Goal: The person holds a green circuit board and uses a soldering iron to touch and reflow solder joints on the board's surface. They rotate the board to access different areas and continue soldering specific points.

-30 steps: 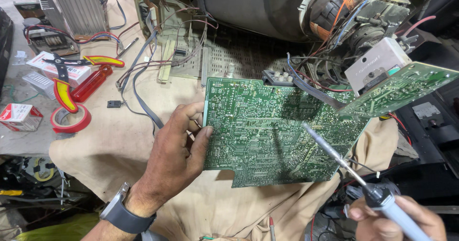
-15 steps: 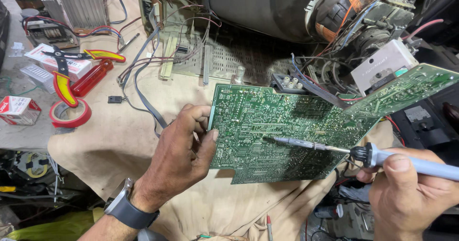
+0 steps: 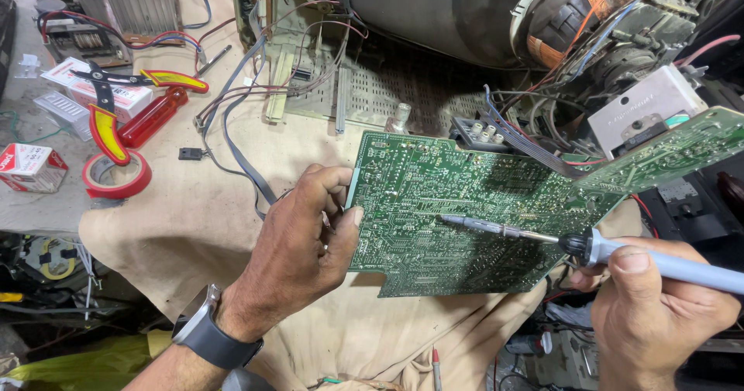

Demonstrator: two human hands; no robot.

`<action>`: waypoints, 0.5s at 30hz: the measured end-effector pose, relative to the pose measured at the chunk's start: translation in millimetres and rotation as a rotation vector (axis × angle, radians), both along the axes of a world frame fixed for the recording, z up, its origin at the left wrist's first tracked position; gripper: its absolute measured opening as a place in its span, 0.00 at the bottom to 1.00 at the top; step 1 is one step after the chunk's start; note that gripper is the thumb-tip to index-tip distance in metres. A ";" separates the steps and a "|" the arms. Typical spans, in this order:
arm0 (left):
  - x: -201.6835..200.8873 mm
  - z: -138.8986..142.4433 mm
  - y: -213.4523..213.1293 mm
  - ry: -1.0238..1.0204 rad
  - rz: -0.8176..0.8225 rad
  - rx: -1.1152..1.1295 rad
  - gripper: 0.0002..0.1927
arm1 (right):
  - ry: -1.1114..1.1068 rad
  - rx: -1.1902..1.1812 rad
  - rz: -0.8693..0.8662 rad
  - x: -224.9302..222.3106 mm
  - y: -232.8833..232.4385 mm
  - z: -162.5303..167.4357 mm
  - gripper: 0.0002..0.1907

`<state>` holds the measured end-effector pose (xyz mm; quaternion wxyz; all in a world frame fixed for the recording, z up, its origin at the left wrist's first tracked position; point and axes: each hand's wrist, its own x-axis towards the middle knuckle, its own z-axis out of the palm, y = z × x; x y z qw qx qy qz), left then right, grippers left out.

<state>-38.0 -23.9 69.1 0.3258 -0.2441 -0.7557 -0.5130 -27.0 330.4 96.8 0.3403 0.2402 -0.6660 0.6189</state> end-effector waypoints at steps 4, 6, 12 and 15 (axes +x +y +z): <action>-0.3 -0.4 -0.1 -0.003 -0.002 0.002 0.22 | -0.007 0.007 -0.013 0.0 1.4 -1.2 0.11; -0.3 -0.8 -0.1 -0.022 -0.006 0.004 0.22 | -0.004 0.027 -0.024 1.7 -1.3 -1.7 0.11; -0.8 -1.8 -0.4 -0.005 0.002 -0.003 0.22 | -0.052 0.325 -0.266 25.7 -26.2 20.2 0.11; -0.9 -2.2 0.1 -0.008 -0.005 -0.001 0.22 | -0.191 0.734 -0.476 42.0 -26.0 43.6 0.10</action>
